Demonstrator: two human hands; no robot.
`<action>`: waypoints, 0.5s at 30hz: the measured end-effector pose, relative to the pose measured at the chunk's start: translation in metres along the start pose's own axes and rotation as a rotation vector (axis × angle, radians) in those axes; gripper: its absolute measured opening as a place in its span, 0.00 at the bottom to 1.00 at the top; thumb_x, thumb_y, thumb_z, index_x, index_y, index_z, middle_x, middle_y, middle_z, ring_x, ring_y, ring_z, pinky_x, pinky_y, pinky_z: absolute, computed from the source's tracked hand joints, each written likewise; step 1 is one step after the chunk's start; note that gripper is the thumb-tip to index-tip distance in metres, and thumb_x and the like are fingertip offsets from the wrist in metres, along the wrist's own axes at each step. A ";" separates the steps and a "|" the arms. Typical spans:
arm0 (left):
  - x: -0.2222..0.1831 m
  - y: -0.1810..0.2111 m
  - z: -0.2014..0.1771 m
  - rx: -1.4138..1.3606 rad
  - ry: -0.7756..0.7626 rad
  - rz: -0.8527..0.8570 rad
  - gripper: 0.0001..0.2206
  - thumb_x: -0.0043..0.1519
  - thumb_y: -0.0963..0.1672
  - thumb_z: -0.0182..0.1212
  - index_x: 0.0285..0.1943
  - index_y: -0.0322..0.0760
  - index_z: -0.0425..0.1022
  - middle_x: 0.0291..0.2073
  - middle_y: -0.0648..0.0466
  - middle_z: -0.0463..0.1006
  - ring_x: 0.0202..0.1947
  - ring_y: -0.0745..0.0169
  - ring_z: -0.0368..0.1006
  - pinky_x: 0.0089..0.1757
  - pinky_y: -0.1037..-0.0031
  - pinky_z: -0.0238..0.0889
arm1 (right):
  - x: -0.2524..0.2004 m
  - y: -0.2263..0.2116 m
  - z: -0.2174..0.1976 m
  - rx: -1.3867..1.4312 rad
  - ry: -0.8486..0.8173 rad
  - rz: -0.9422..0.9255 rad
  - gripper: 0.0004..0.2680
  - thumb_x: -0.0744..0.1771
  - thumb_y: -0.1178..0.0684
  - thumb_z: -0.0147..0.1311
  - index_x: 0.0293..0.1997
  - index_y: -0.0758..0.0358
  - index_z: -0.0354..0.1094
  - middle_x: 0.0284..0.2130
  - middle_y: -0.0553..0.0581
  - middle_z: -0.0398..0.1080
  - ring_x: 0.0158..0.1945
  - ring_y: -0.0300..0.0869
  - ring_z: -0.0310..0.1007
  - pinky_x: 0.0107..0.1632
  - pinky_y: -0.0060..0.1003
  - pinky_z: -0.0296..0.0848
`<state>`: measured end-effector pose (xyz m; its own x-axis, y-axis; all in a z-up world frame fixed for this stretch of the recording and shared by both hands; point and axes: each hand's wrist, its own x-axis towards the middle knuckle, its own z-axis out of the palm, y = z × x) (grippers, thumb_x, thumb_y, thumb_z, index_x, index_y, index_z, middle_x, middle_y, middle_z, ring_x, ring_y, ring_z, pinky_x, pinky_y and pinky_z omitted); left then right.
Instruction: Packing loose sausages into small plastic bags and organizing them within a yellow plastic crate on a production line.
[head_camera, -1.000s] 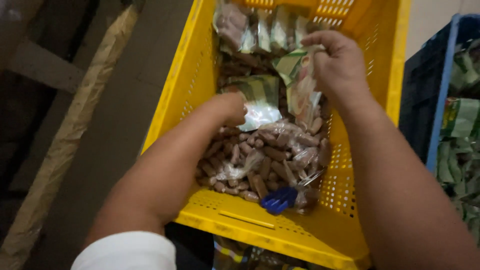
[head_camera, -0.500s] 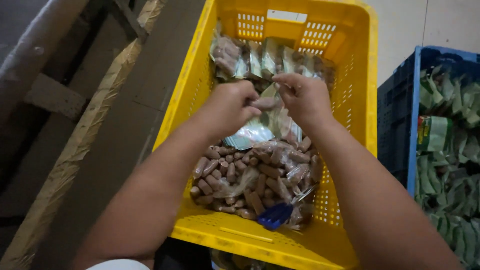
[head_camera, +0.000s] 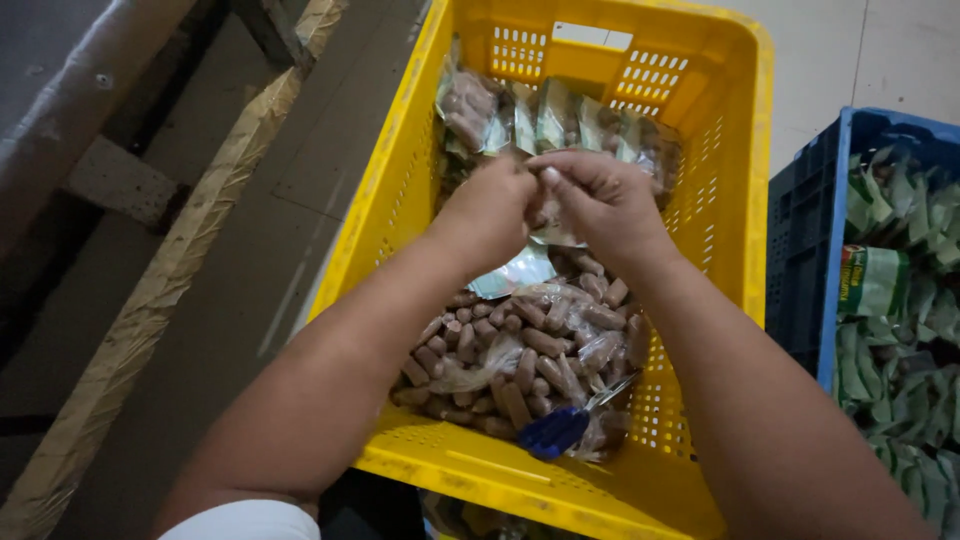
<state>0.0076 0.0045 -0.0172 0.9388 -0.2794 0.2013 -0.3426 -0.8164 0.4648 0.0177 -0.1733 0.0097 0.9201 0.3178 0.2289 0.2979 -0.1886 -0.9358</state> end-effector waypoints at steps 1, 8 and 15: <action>0.004 -0.013 0.013 -0.106 -0.055 -0.087 0.03 0.57 0.45 0.62 0.33 0.44 0.76 0.29 0.52 0.78 0.40 0.42 0.78 0.41 0.56 0.73 | -0.005 -0.011 -0.001 0.099 -0.064 0.021 0.10 0.70 0.57 0.51 0.57 0.64 0.74 0.14 0.58 0.70 0.18 0.37 0.71 0.25 0.27 0.73; -0.002 0.037 -0.046 -0.420 -0.130 -0.299 0.12 0.63 0.37 0.60 0.28 0.42 0.66 0.28 0.54 0.73 0.26 0.66 0.68 0.27 0.77 0.67 | 0.018 -0.005 -0.037 0.338 0.355 0.339 0.20 0.66 0.49 0.54 0.67 0.48 0.61 0.32 0.45 0.69 0.36 0.31 0.68 0.38 0.27 0.66; -0.005 0.017 -0.041 -0.420 0.167 -0.095 0.11 0.62 0.37 0.60 0.29 0.42 0.64 0.26 0.55 0.68 0.25 0.64 0.62 0.28 0.73 0.57 | 0.016 0.004 -0.036 0.868 -0.361 0.544 0.27 0.57 0.39 0.68 0.57 0.64 0.68 0.48 0.62 0.75 0.50 0.52 0.77 0.49 0.48 0.79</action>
<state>-0.0045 0.0126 0.0248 0.9602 -0.1000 0.2608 -0.2719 -0.5492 0.7902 0.0424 -0.2025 0.0196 0.7032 0.6716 -0.2334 -0.5389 0.2893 -0.7911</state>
